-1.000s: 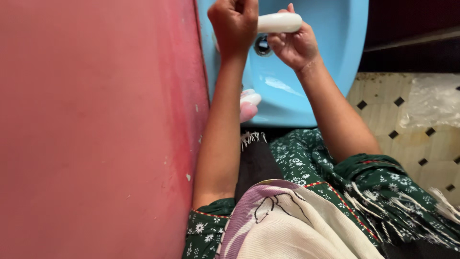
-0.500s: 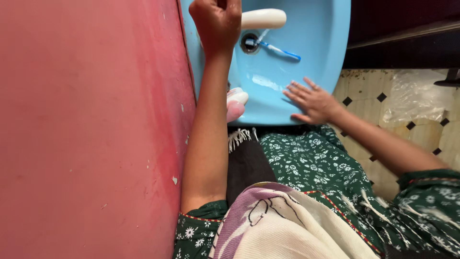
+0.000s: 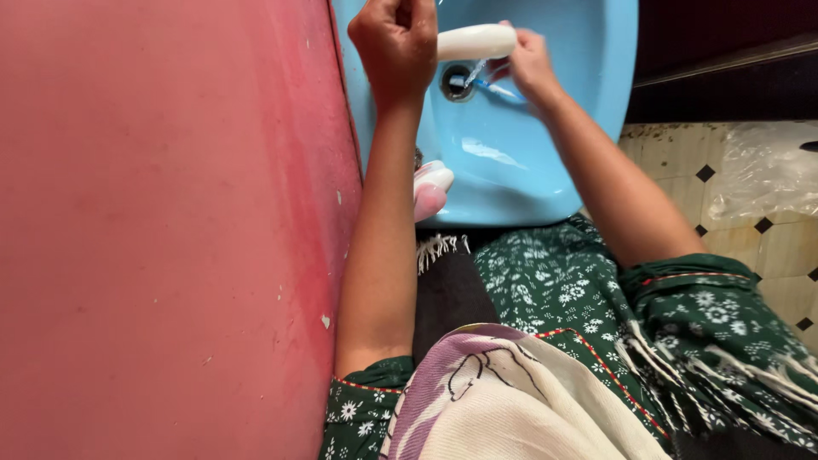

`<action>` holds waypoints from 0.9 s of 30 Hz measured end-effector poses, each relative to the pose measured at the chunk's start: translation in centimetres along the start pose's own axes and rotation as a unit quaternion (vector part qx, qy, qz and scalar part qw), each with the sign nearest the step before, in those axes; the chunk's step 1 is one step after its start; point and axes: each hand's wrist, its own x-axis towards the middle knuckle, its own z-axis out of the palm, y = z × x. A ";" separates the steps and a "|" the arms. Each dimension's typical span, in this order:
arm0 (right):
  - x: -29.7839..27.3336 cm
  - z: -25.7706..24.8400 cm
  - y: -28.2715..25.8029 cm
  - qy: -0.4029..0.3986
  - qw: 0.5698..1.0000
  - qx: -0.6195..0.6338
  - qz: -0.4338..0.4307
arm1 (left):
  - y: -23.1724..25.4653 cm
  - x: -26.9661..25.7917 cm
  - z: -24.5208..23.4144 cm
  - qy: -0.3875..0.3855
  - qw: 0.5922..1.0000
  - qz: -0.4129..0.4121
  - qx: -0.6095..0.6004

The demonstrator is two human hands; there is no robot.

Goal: The person cleans a blue sink and white faucet using a dark scrubber and soap, then rinses the surfaces with water.

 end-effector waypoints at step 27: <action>-4.2 0.1 -9.3 -0.008 0.998 -0.047 0.038 | 0.1 -0.3 0.0 -0.005 0.999 -0.016 0.035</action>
